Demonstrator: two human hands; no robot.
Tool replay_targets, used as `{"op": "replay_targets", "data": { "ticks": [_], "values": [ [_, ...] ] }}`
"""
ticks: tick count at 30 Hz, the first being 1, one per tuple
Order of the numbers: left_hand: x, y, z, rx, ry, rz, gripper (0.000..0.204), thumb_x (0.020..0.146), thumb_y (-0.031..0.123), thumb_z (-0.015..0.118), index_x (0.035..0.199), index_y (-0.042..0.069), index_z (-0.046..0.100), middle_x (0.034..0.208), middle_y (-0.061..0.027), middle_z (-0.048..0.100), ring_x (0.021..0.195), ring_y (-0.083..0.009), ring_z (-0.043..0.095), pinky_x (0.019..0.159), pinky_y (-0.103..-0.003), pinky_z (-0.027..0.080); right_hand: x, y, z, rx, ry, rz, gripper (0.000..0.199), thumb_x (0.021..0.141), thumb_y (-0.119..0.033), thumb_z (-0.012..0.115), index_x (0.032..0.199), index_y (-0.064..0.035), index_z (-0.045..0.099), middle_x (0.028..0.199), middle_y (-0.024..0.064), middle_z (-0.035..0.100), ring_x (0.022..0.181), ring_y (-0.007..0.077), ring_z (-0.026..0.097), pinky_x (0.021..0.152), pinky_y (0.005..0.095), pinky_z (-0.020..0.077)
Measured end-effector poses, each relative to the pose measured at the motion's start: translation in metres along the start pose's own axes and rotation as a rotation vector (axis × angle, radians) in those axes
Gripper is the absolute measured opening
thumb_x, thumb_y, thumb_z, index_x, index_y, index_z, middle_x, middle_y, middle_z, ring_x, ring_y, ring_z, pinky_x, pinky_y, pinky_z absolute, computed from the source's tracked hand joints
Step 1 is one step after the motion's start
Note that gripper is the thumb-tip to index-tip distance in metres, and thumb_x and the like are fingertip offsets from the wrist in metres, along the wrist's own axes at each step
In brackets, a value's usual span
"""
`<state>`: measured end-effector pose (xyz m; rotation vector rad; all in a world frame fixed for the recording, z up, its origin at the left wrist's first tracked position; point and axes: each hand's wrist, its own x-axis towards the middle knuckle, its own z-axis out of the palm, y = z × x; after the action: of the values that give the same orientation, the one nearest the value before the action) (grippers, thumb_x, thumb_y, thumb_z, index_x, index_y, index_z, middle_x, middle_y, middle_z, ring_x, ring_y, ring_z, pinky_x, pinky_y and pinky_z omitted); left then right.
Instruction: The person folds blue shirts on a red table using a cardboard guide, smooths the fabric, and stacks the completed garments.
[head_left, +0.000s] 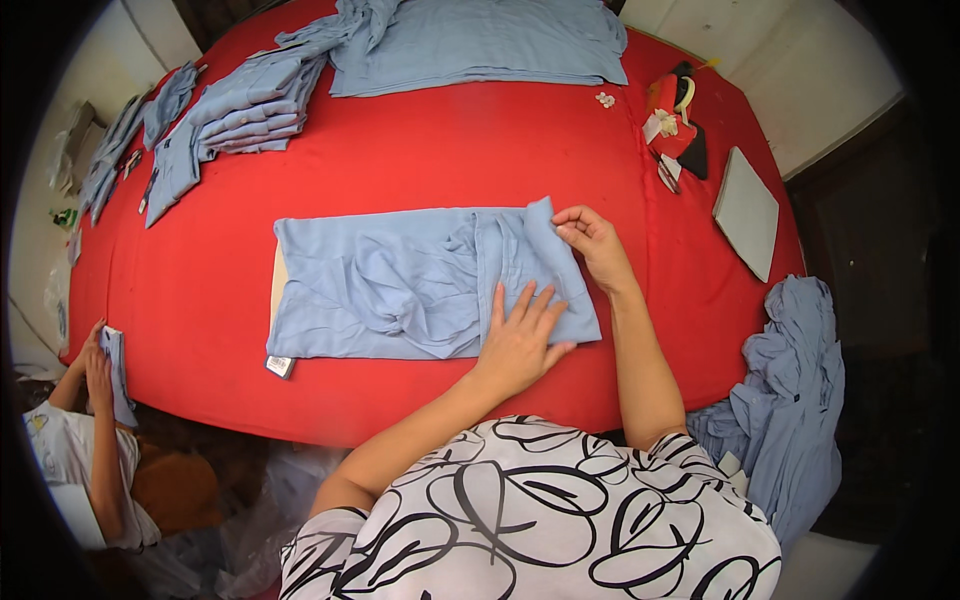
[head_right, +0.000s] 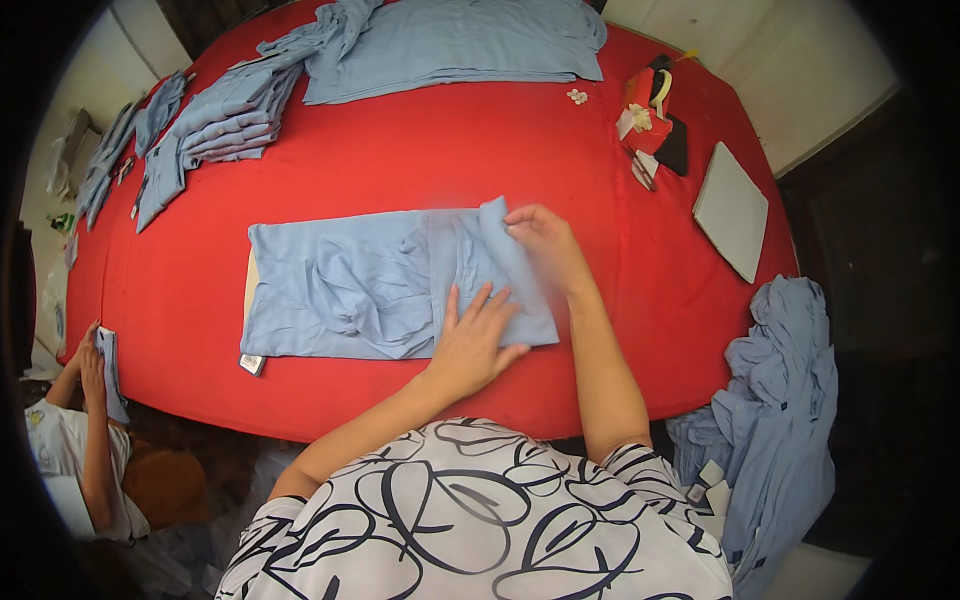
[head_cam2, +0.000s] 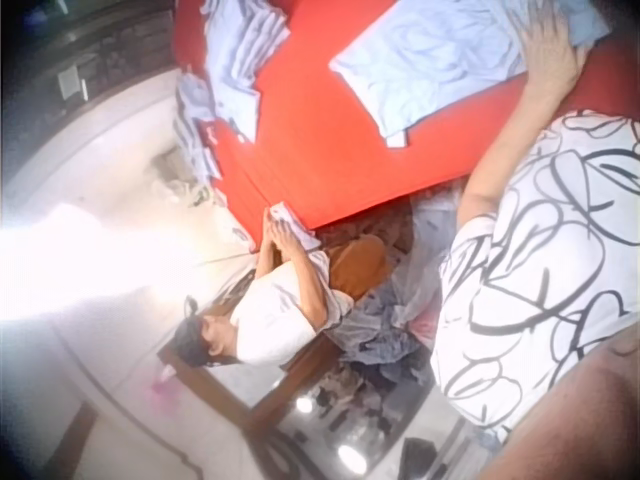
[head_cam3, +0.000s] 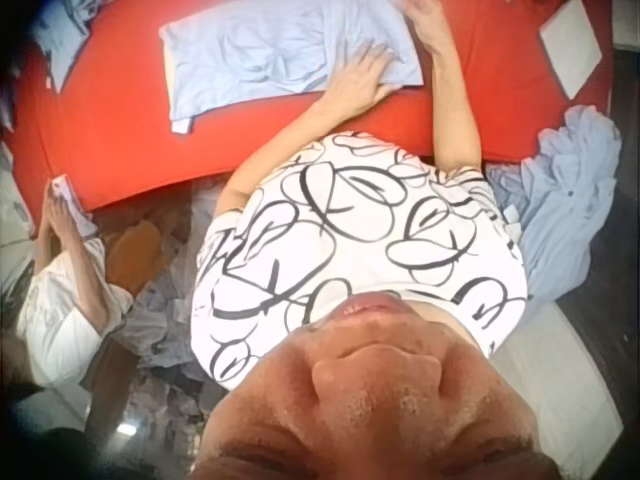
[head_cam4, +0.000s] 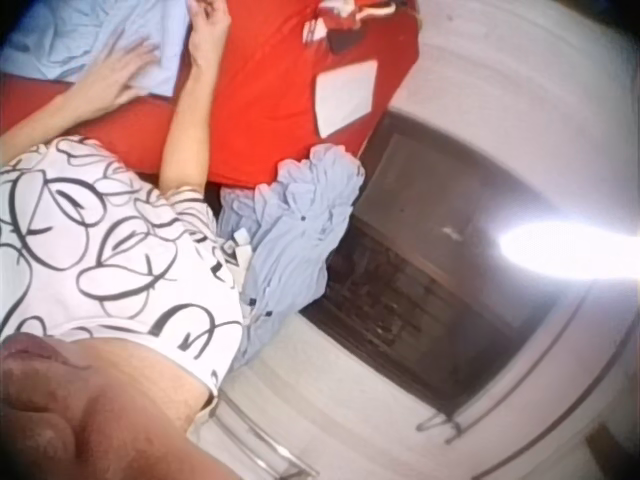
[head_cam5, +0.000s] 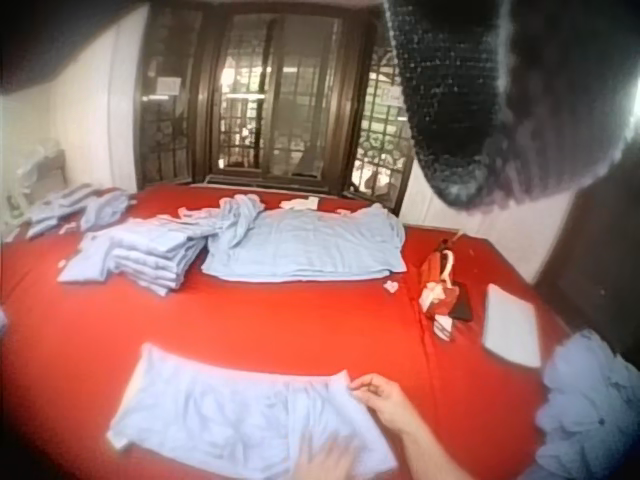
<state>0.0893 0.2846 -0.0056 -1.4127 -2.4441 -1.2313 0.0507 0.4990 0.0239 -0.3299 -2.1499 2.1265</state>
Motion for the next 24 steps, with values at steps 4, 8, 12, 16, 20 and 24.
{"op": "replay_targets", "data": {
  "ticks": [4,8,12,16,20,24],
  "values": [
    [0.002,0.009,-0.007,0.245,-0.047,0.024,0.045,0.089,0.035,0.065,0.123,0.007,0.063,0.137,-0.0161,0.052,0.131,-0.0377,0.043,0.11,-0.056,0.029,-0.021,0.014,-0.01,-0.186,0.309,-0.02,0.015,0.097,-0.013,0.061,0.108,-0.0035,0.063,0.094,-0.0002,0.064,0.083,0.0076,0.058,0.077,0.0219,0.0475],
    [0.044,-0.025,-0.038,0.466,0.122,-0.122,0.04,0.086,0.028,0.069,0.123,0.011,0.065,0.122,-0.013,0.058,0.104,-0.0298,0.054,0.089,-0.046,0.042,-0.045,0.022,-0.024,-0.237,0.447,0.206,0.023,0.095,-0.017,0.064,0.112,-0.0021,0.058,0.092,0.0047,0.063,0.081,0.0085,0.058,0.074,0.0254,0.0478],
    [0.07,-0.073,-0.055,0.359,0.175,-0.223,0.031,0.084,0.016,0.068,0.115,0.011,0.067,0.106,-0.0087,0.063,0.095,-0.0281,0.057,0.083,-0.042,0.045,-0.054,0.016,-0.006,-0.348,0.314,0.104,0.025,0.09,-0.012,0.068,0.11,-0.0017,0.058,0.095,0.0068,0.063,0.087,0.0111,0.057,0.077,0.0271,0.0471],
    [0.071,-0.09,-0.065,0.192,0.171,-0.159,0.032,0.082,0.005,0.066,0.114,0.008,0.069,0.098,-0.0062,0.065,0.091,-0.0277,0.058,0.082,-0.042,0.046,-0.058,0.017,-0.005,-0.268,0.223,0.041,0.023,0.085,-0.007,0.068,0.107,-0.0033,0.062,0.107,0.0085,0.064,0.104,0.0173,0.059,0.091,0.0319,0.0468],
    [0.069,-0.089,-0.066,0.311,0.218,-0.126,0.028,0.082,0.003,0.063,0.11,0.003,0.07,0.102,-0.0101,0.064,0.092,-0.029,0.058,0.081,-0.041,0.048,-0.061,0.027,-0.009,-0.429,0.15,-0.055,0.036,0.085,-0.001,0.065,0.121,-0.0032,0.062,0.125,0.0116,0.06,0.118,0.021,0.056,0.103,0.0329,0.0415],
    [0.061,-0.048,-0.062,0.332,0.263,0.037,0.028,0.084,0.006,0.062,0.111,0.0,0.069,0.114,-0.0174,0.062,0.098,-0.0344,0.058,0.086,-0.042,0.048,-0.063,0.007,-0.001,-0.415,0.12,0.022,0.054,0.084,0.006,0.062,0.137,-0.0034,0.056,0.139,0.012,0.051,0.128,0.021,0.049,0.106,0.0321,0.0404]
  ]
}}
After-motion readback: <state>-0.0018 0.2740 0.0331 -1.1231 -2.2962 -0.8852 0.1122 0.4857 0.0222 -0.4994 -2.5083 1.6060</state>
